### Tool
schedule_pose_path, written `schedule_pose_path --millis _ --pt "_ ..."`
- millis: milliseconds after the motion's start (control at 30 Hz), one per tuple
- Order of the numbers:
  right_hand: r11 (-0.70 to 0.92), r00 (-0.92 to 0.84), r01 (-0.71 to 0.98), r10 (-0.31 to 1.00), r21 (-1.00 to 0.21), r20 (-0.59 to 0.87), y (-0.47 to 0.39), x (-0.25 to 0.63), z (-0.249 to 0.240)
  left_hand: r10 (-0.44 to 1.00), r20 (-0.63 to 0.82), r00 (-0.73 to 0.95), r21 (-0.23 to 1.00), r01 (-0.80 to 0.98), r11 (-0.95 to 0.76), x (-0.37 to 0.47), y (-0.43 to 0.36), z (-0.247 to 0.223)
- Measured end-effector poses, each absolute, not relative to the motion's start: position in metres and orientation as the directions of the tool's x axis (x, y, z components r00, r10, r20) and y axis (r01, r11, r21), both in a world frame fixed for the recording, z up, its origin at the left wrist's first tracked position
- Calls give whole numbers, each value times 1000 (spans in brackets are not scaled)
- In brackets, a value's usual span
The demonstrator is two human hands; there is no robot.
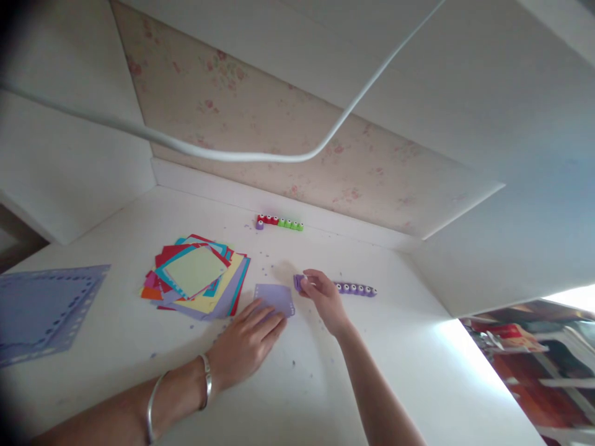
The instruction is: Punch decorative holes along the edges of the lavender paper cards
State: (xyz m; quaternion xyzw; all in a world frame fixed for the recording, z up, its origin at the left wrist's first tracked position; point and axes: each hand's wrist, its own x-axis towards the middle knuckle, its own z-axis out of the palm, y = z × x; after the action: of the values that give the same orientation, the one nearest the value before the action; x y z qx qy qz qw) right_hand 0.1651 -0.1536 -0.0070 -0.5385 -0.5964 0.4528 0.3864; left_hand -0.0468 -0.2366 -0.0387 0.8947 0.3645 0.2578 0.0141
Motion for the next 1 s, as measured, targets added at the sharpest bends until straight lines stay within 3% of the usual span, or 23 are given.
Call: schedule_pose_path --millis 67,167,433,567,667,733,867,1000 --pt "-138 -109 95 983 -986 -148 -178 175 -14 632 466 619 184 631 -753 -49 -235 -37" --pt "-254 -87 -54 965 -966 -248 -198 182 -20 621 431 655 173 615 -769 -52 -233 -33" --pt "-224 -126 -111 970 -968 -210 -195 188 -21 764 387 516 360 679 -640 -43 -228 -39" --pt "-208 -124 -109 973 -972 -194 -196 189 -22 771 394 500 365 685 -631 -43 -226 -39" --pt "-135 -96 -13 986 -991 -133 -195 190 -24 737 418 531 324 670 -667 -45 -225 -38" --pt "-51 -52 136 997 -989 -59 -194 190 -25 707 432 560 281 662 -695 -46 -225 -38" --pt "183 -65 505 983 -844 174 -193 190 -28 652 444 615 214 633 -744 -46 -225 -42" --pt "271 -156 600 962 -753 223 -195 188 -30 643 450 620 201 631 -749 -46 -225 -44"
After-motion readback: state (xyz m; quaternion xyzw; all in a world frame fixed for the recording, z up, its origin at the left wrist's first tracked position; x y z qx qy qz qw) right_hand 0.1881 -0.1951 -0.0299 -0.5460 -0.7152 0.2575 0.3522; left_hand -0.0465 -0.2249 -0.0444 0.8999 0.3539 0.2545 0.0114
